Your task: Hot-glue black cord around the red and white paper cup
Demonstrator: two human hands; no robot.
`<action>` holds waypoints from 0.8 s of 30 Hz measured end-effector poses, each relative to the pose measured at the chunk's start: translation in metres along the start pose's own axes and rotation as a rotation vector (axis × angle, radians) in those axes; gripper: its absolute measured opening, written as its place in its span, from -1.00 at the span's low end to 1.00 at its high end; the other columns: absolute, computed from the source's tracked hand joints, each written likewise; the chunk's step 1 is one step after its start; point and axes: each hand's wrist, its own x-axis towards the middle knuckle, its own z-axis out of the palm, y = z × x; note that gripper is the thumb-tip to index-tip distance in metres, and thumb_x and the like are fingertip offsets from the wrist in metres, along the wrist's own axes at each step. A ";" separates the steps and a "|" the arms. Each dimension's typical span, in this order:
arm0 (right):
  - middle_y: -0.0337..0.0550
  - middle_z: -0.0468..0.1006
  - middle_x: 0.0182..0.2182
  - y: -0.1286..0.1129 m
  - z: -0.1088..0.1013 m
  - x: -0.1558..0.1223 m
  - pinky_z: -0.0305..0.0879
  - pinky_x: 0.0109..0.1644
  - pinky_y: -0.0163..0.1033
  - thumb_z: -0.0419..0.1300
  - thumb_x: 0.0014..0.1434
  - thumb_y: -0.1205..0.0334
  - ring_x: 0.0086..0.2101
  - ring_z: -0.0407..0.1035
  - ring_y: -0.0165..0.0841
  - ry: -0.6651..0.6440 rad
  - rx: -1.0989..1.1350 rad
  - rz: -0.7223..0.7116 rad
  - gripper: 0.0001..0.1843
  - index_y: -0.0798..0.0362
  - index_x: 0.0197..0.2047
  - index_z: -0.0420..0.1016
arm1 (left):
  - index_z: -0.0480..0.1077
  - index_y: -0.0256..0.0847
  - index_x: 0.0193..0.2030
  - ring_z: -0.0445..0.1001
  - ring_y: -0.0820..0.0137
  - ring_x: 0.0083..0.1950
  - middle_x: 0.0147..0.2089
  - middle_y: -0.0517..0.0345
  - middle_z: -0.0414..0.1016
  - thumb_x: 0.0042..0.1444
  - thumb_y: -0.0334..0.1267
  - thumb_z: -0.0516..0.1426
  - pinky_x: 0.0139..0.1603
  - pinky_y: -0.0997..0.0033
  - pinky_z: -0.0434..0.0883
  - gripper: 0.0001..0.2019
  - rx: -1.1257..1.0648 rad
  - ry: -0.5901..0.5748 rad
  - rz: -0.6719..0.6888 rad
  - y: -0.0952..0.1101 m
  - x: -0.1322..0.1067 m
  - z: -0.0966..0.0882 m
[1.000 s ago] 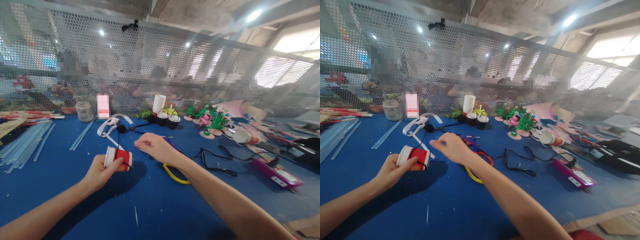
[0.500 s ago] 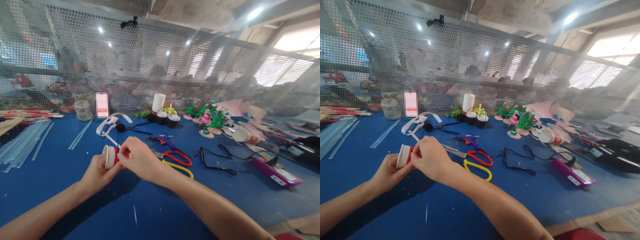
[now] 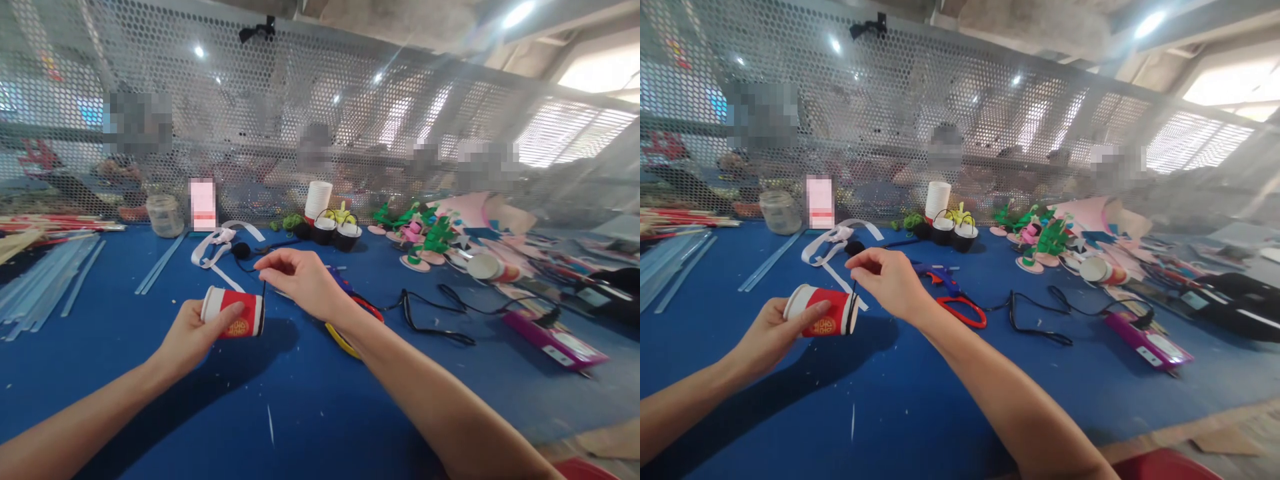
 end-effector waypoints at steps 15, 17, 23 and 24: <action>-0.22 0.49 -0.47 0.008 0.004 0.001 0.26 -0.33 -0.35 0.12 -0.06 0.41 -0.46 0.33 -0.49 -0.022 -0.031 0.027 -0.89 0.14 -0.40 0.45 | 0.43 -0.27 -0.67 0.18 0.55 -0.67 -0.72 0.26 0.32 -0.21 -0.22 0.17 -0.68 0.60 0.17 -0.82 0.204 0.042 0.159 0.008 -0.008 0.002; -0.21 0.49 -0.48 0.009 0.004 0.001 0.25 -0.33 -0.35 0.11 -0.06 0.41 -0.46 0.33 -0.49 -0.027 -0.034 0.031 -0.88 0.15 -0.40 0.45 | 0.44 -0.27 -0.66 0.20 0.54 -0.66 -0.70 0.23 0.34 -0.19 -0.20 0.17 -0.66 0.58 0.20 -0.81 0.204 0.037 0.165 0.006 -0.007 0.000; -0.21 0.49 -0.49 0.009 0.005 0.000 0.24 -0.35 -0.35 0.10 -0.06 0.41 -0.48 0.32 -0.48 -0.048 -0.078 0.041 -0.87 0.15 -0.40 0.45 | 0.46 -0.29 -0.58 0.30 0.47 -0.61 -0.66 0.19 0.40 -0.18 -0.19 0.18 -0.62 0.55 0.28 -0.82 0.185 0.047 0.185 0.002 -0.007 -0.003; -0.22 0.49 -0.49 0.009 0.005 0.000 0.24 -0.35 -0.35 0.10 -0.06 0.41 -0.48 0.33 -0.48 -0.051 -0.080 0.042 -0.87 0.15 -0.40 0.45 | 0.47 -0.29 -0.55 0.33 0.44 -0.59 -0.66 0.18 0.41 -0.18 -0.19 0.19 -0.62 0.54 0.29 -0.82 0.178 0.048 0.188 0.002 -0.007 -0.004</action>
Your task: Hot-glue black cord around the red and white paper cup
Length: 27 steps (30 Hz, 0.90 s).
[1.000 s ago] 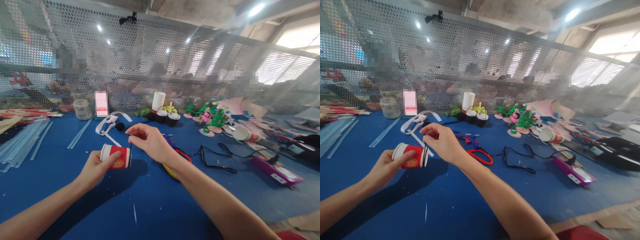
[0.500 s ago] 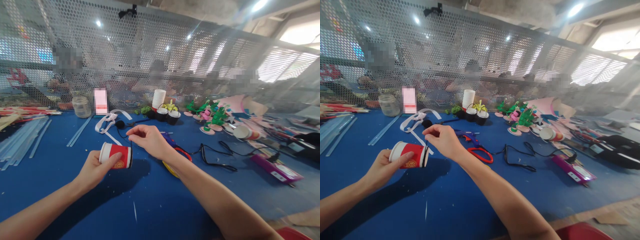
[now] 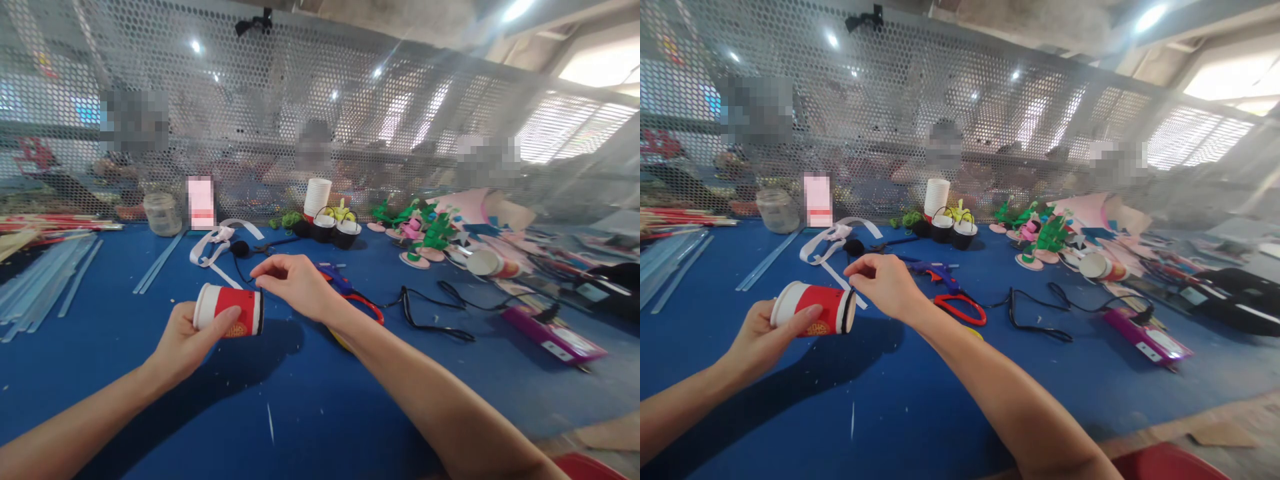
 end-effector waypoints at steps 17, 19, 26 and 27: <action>-0.20 0.48 -0.49 0.004 0.002 0.001 0.23 -0.37 -0.38 0.08 -0.05 0.44 -0.47 0.32 -0.49 -0.049 -0.029 0.003 -0.86 0.16 -0.40 0.45 | 0.44 -0.30 -0.62 0.33 0.53 -0.60 -0.69 0.24 0.39 -0.16 -0.26 0.21 -0.52 0.58 0.33 -0.85 -0.340 -0.003 -0.115 -0.003 0.003 0.003; -0.18 0.49 -0.48 0.006 0.002 0.002 0.22 -0.37 -0.37 0.06 -0.04 0.44 -0.46 0.32 -0.47 -0.051 -0.096 -0.010 -0.82 0.17 -0.36 0.46 | 0.46 -0.29 -0.57 0.39 0.49 -0.55 -0.65 0.22 0.44 -0.21 -0.27 0.23 -0.51 0.57 0.35 -0.88 -0.437 0.020 -0.173 0.004 0.004 0.006; -0.18 0.48 -0.51 0.000 -0.004 -0.002 0.14 -0.39 -0.35 0.03 -0.01 0.39 -0.49 0.29 -0.44 0.016 -0.428 -0.079 -0.83 0.13 -0.43 0.45 | 0.42 -0.30 -0.58 0.41 0.53 -0.59 -0.61 0.20 0.49 -0.15 -0.32 0.19 -0.54 0.64 0.36 -0.91 -0.610 0.147 -0.355 0.016 0.012 0.009; -0.20 0.48 -0.53 -0.003 -0.005 -0.004 0.14 -0.41 -0.37 0.03 0.00 0.38 -0.50 0.29 -0.46 -0.026 -0.405 -0.088 -0.84 0.13 -0.46 0.44 | 0.43 -0.30 -0.55 0.42 0.52 -0.58 -0.60 0.19 0.50 -0.12 -0.33 0.17 -0.52 0.63 0.37 -0.91 -0.614 0.143 -0.368 0.016 0.013 0.008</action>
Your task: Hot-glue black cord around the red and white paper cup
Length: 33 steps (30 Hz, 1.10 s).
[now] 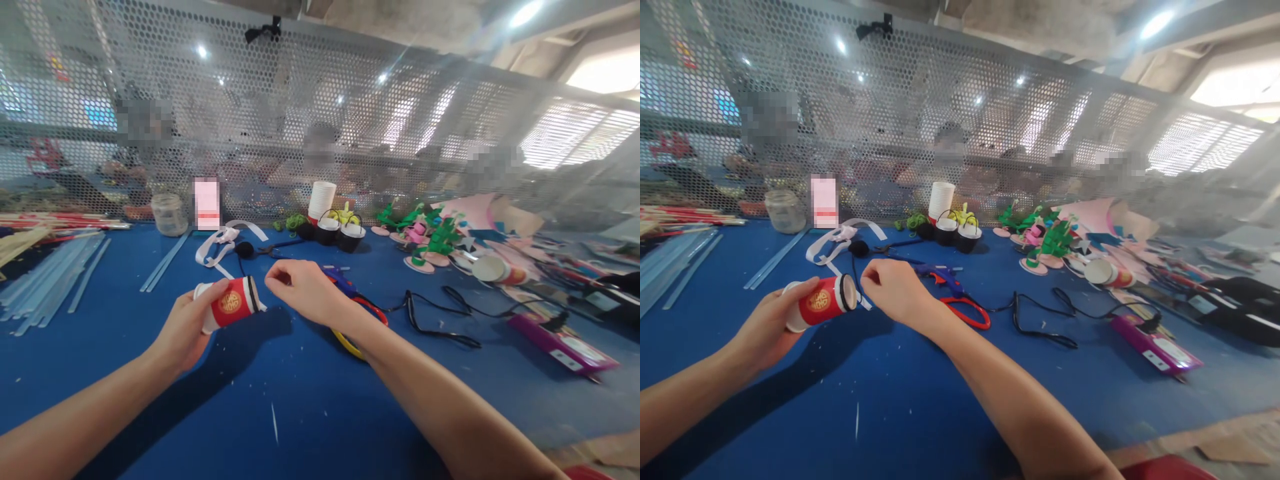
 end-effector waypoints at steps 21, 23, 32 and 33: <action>-0.22 0.46 -0.59 -0.006 0.009 -0.005 0.07 -0.49 -0.40 0.05 -0.04 0.37 -0.57 0.25 -0.51 -0.124 0.037 -0.048 -0.86 0.16 -0.50 0.42 | 0.45 -0.29 -0.52 0.45 0.47 -0.55 -0.58 0.14 0.53 -0.13 -0.38 0.18 -0.48 0.63 0.38 -0.96 0.022 -0.050 0.000 -0.007 0.004 -0.006; -0.20 0.47 -0.56 -0.006 0.007 -0.005 0.08 -0.48 -0.40 0.03 0.00 0.34 -0.55 0.27 -0.50 -0.144 0.056 -0.053 -0.83 0.16 -0.47 0.44 | 0.45 -0.30 -0.50 0.46 0.46 -0.53 -0.56 0.13 0.53 -0.13 -0.39 0.18 -0.47 0.61 0.39 -0.97 0.012 -0.048 -0.019 -0.006 0.005 -0.006; -0.22 0.49 -0.53 -0.003 0.007 -0.007 0.09 -0.46 -0.41 0.09 -0.04 0.36 -0.53 0.28 -0.50 -0.170 0.035 -0.116 -0.91 0.14 -0.48 0.42 | 0.43 -0.32 -0.47 0.46 0.46 -0.55 -0.55 0.13 0.53 -0.08 -0.42 0.12 -0.50 0.59 0.41 -0.93 -0.065 -0.045 -0.122 -0.005 0.006 -0.007; -0.22 0.48 -0.54 -0.003 0.008 -0.007 0.08 -0.46 -0.41 0.09 -0.05 0.38 -0.54 0.27 -0.50 -0.164 0.021 -0.122 -0.91 0.14 -0.49 0.42 | 0.43 -0.31 -0.48 0.45 0.47 -0.56 -0.55 0.13 0.53 -0.07 -0.42 0.11 -0.51 0.60 0.40 -0.93 -0.065 -0.043 -0.119 -0.005 0.006 -0.006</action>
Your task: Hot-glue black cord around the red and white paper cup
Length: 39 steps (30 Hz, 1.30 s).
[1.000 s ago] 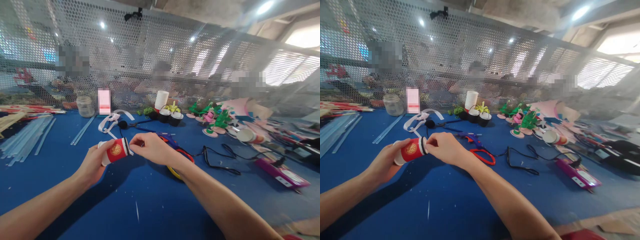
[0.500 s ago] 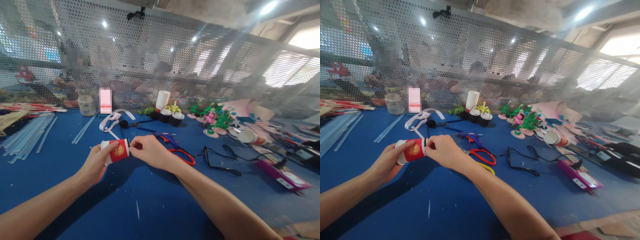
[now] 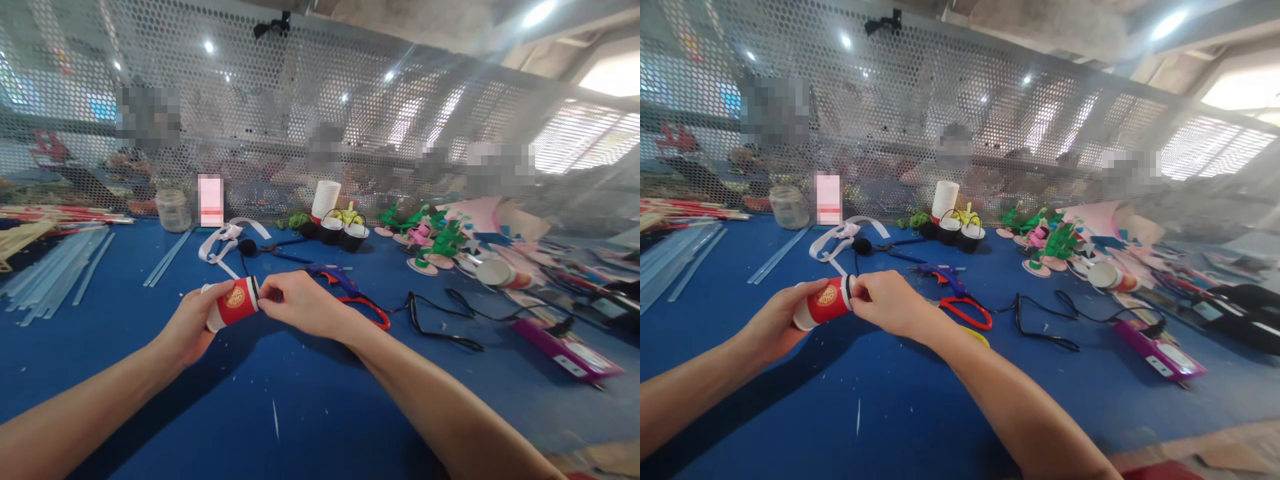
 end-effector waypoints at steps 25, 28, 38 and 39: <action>-0.22 0.43 -0.61 -0.004 0.007 0.001 0.08 -0.50 -0.41 0.09 -0.13 0.43 -0.58 0.25 -0.50 0.053 -0.051 0.043 -0.92 0.15 -0.56 0.39 | 0.43 -0.31 -0.47 0.47 0.40 -0.52 -0.55 0.09 0.53 -0.11 -0.36 0.16 -0.43 0.50 0.41 -0.94 0.067 0.009 0.021 -0.001 -0.001 0.000; -0.20 0.45 -0.61 -0.004 0.007 0.001 0.09 -0.50 -0.40 0.09 -0.13 0.42 -0.58 0.26 -0.49 0.054 -0.054 0.051 -0.91 0.16 -0.55 0.41 | 0.43 -0.31 -0.49 0.46 0.41 -0.53 -0.57 0.11 0.52 -0.11 -0.36 0.17 -0.45 0.53 0.40 -0.95 0.074 0.012 0.031 -0.001 -0.002 0.001; -0.20 0.45 -0.62 -0.008 0.008 0.000 0.08 -0.49 -0.40 0.08 -0.11 0.41 -0.58 0.25 -0.49 0.071 -0.083 0.066 -0.89 0.15 -0.56 0.43 | 0.45 -0.29 -0.47 0.47 0.44 -0.52 -0.54 0.12 0.54 -0.10 -0.39 0.16 -0.43 0.59 0.39 -0.96 0.075 0.017 0.084 -0.004 -0.002 0.000; -0.20 0.44 -0.62 -0.007 0.009 0.000 0.08 -0.49 -0.39 0.08 -0.11 0.41 -0.58 0.25 -0.49 0.074 -0.089 0.068 -0.89 0.15 -0.56 0.42 | 0.45 -0.29 -0.47 0.47 0.45 -0.52 -0.54 0.12 0.54 -0.10 -0.39 0.16 -0.44 0.59 0.38 -0.96 0.077 0.021 0.085 -0.003 -0.002 0.001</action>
